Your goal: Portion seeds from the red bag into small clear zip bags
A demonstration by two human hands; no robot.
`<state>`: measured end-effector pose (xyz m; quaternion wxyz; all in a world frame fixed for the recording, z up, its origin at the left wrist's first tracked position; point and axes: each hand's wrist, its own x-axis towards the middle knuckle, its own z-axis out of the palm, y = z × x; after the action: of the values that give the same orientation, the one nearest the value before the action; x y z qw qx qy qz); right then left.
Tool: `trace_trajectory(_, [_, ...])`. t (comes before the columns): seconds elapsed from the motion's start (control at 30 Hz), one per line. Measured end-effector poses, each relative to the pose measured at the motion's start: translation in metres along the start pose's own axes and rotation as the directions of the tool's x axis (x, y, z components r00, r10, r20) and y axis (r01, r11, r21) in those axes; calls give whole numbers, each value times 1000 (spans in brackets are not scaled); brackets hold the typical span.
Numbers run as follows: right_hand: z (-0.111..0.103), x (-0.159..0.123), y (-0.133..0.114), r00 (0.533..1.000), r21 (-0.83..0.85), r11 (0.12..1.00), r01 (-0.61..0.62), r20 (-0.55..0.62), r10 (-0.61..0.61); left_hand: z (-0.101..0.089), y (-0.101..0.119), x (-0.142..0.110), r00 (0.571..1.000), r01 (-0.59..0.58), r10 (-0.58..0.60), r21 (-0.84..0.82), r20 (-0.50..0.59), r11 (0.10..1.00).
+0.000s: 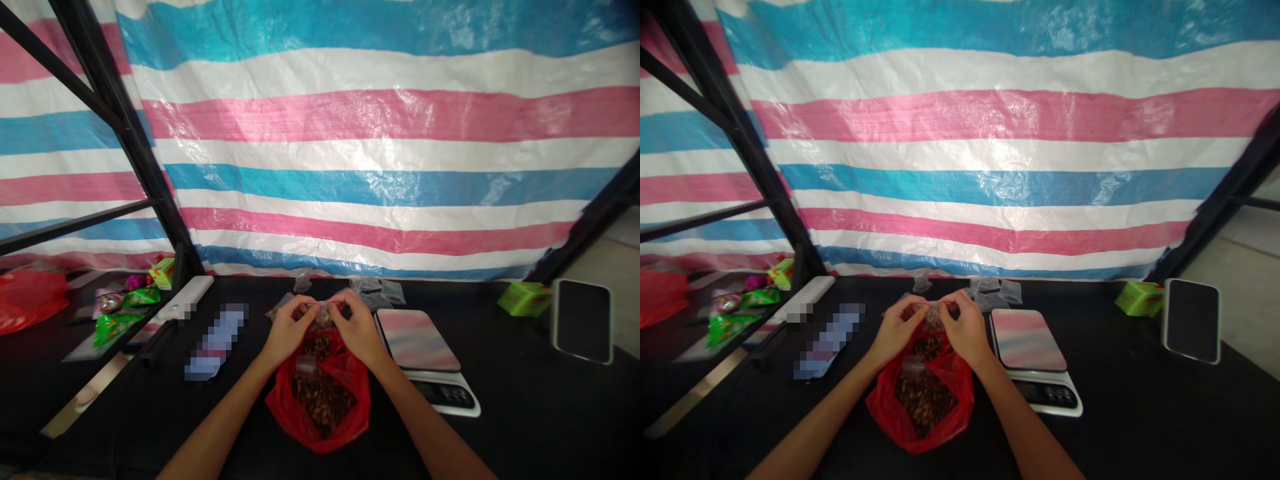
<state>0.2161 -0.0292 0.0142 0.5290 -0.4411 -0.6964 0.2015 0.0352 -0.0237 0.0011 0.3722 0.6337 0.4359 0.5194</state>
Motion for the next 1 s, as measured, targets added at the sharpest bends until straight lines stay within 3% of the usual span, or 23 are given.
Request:
trace_trajectory(0.43, [2, -4, 0, 998, 63, 997, -37, 53, 33, 1, 0, -1, 998, 2, -1, -17, 56, 1000])
trace_trajectory(0.7, [8, -5, 5, 995, 149, 986, -80, 67, 70, -2, 4, 1, 999, -19, 20, -31, 27, 999])
trace_trajectory(0.87, [6, -5, -1, 996, 143, 989, -21, 83, 9, -4, 8, -1, 995, -83, 86, -47, 58, 995])
trace_trajectory(1.0, [5, -5, -7, 998, 132, 991, 35, 45, -41, -5, 10, 0, 995, -66, 70, -59, 67, 996])
